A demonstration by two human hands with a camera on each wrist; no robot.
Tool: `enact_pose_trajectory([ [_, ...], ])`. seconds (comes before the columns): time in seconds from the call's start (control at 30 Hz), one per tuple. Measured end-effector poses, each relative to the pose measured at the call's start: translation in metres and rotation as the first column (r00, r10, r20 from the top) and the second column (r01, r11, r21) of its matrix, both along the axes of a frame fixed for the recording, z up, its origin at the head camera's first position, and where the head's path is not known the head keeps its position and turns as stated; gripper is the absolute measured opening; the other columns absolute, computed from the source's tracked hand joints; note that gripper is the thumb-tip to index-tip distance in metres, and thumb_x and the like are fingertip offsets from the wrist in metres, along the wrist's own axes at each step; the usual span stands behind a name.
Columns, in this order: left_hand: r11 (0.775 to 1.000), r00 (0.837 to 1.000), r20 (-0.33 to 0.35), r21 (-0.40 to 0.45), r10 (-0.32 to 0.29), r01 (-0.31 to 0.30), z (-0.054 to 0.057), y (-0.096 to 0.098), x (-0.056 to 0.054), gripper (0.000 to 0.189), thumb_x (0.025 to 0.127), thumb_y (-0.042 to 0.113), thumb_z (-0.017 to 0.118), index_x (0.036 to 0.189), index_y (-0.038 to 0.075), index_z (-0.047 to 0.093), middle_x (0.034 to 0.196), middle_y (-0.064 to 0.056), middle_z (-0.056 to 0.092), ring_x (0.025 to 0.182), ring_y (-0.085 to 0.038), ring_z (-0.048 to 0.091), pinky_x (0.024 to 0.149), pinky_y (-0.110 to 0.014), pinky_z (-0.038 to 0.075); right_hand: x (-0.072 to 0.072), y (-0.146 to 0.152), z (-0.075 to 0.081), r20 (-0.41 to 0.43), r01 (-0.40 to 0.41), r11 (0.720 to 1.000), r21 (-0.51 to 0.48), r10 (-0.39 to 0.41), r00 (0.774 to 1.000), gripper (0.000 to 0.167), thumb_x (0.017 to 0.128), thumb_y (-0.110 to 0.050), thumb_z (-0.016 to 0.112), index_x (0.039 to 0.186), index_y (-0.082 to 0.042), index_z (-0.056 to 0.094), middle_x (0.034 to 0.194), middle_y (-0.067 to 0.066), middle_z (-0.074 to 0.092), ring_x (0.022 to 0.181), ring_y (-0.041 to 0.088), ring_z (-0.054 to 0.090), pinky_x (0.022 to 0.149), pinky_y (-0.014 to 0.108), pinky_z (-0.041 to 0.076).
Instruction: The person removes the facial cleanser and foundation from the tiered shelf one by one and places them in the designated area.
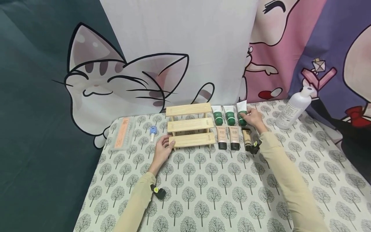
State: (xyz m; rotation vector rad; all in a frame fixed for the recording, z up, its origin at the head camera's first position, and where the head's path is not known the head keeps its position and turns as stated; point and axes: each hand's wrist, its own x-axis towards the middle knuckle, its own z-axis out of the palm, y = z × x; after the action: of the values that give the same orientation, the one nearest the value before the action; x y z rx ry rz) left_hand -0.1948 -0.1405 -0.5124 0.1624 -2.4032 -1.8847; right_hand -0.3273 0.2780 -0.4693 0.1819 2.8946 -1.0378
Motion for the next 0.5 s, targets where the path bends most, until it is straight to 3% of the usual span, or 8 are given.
enact_pose_trajectory([
  [0.17, 1.0, 1.0, -0.006, 0.003, -0.009, 0.009, 0.0, 0.001, 0.001, 0.046, 0.097, 0.007, 0.066, 0.138, -0.007, 0.051, 0.132, -0.027, 0.06, 0.118, -0.036, 0.063, 0.106, -0.035, 0.055, 0.0, 0.002, -0.003, 0.028, -0.016, 1.0, 0.023, 0.015, 0.999, 0.038, 0.1, -0.036, 0.059, 0.093, 0.001, 0.057, 0.094, 0.018, 0.057, 0.086, 0.03, 0.053, 0.066, 0.031, 0.045],
  [0.33, 1.0, 1.0, -0.018, -0.006, -0.009, 0.009, 0.0, 0.001, 0.001, 0.045, 0.097, 0.007, 0.066, 0.137, -0.006, 0.052, 0.131, -0.026, 0.061, 0.118, -0.036, 0.063, 0.108, -0.041, 0.053, -0.002, 0.007, 0.0, 0.038, -0.057, 0.998, 0.039, 0.056, 0.998, 0.044, 0.1, -0.038, 0.059, 0.068, -0.011, 0.047, 0.063, -0.001, 0.042, 0.06, 0.017, 0.043, 0.052, 0.025, 0.037],
  [0.43, 1.0, 1.0, -0.007, -0.019, -0.004, 0.004, 0.0, 0.0, 0.001, 0.046, 0.097, 0.009, 0.066, 0.138, -0.003, 0.052, 0.13, -0.023, 0.062, 0.118, -0.034, 0.063, 0.108, -0.039, 0.053, -0.001, 0.01, 0.003, 0.048, -0.083, 0.995, 0.047, 0.081, 0.996, 0.044, 0.1, -0.037, 0.058, 0.068, -0.007, 0.051, 0.061, -0.001, 0.043, 0.059, 0.017, 0.043, 0.053, 0.027, 0.039],
  [0.5, 1.0, 1.0, 0.006, -0.029, -0.001, 0.001, 0.0, 0.0, 0.001, 0.049, 0.097, 0.011, 0.066, 0.142, -0.002, 0.048, 0.13, -0.022, 0.062, 0.118, -0.033, 0.064, 0.108, -0.039, 0.053, 0.0, 0.011, 0.005, 0.052, -0.092, 0.994, 0.059, 0.089, 0.995, 0.044, 0.101, -0.036, 0.057, 0.08, 0.002, 0.061, 0.067, 0.007, 0.054, 0.065, 0.023, 0.052, 0.057, 0.031, 0.045],
])
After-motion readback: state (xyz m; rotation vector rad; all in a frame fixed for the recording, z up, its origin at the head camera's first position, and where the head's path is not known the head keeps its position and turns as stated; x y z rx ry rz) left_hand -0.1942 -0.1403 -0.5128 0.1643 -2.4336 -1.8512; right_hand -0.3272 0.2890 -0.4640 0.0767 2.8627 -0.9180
